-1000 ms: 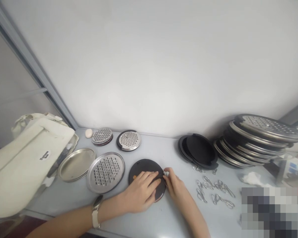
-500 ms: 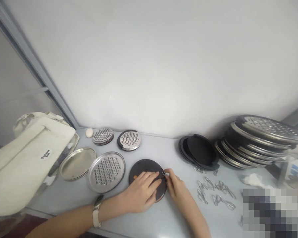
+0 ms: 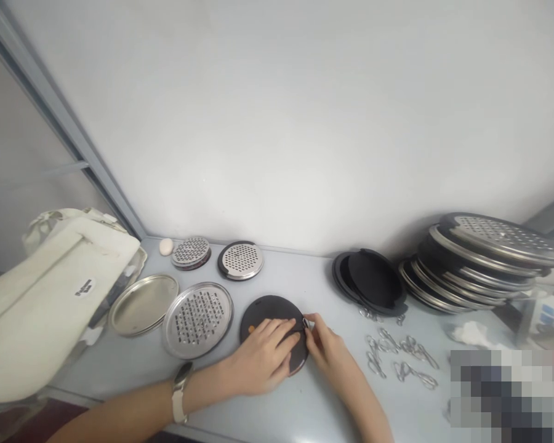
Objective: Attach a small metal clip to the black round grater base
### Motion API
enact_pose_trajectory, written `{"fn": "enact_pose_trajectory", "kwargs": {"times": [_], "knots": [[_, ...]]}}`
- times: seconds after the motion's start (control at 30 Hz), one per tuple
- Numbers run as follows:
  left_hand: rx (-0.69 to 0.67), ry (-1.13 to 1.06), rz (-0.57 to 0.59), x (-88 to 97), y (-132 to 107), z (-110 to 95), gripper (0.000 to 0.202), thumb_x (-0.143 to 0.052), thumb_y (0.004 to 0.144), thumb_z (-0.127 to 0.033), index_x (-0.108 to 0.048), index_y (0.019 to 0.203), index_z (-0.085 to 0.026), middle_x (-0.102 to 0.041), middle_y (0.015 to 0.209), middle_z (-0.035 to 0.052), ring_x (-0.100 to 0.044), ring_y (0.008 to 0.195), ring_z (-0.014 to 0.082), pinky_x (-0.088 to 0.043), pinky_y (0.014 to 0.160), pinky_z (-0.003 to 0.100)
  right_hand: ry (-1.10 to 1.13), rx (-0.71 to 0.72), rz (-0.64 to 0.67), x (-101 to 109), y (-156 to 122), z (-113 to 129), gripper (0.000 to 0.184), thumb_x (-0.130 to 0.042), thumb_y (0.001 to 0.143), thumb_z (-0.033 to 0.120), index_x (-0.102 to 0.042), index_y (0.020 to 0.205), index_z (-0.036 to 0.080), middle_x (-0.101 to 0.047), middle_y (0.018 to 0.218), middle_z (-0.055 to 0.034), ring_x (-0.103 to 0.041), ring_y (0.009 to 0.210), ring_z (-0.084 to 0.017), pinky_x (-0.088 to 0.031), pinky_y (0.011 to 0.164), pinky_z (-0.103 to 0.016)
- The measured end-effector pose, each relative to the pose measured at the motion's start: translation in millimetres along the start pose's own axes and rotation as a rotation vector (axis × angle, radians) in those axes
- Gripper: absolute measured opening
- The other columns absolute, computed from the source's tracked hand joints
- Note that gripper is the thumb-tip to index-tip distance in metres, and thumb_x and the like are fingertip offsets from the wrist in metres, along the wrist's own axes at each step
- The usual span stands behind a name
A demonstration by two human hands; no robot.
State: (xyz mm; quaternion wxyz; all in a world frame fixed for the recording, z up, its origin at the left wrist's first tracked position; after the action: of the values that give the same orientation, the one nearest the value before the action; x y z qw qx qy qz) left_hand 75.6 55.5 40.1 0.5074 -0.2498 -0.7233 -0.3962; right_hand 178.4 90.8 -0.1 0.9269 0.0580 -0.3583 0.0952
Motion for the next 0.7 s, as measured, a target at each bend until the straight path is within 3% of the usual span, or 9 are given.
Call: {"fn": "enact_pose_trajectory", "kwargs": {"times": [0.7], "knots": [[-0.003, -0.001, 0.002, -1.2, 1, 1, 0.039, -0.041, 0.091, -0.025, -0.049, 0.126, -0.008, -0.046, 0.136, 0.0153, -0.047, 0.117, 0.029, -0.038, 0.1, 0.041, -0.006, -0.004, -0.033, 8, 1, 13, 0.025, -0.035, 0.093, 0.033, -0.048, 0.109, 0.019, -0.052, 0.063, 0.0032, -0.055, 0.057, -0.017, -0.046, 0.06, -0.025]]}}
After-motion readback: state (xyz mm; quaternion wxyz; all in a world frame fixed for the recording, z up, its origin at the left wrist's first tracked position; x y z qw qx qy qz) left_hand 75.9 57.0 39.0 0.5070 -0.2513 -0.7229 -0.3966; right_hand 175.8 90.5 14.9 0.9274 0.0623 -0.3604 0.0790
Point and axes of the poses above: each hand's wrist, its own y-axis towards the middle knuckle, its own x-axis out of the back of the hand, z = x × y, the point moved 10 cm from there along y, towards the middle knuckle
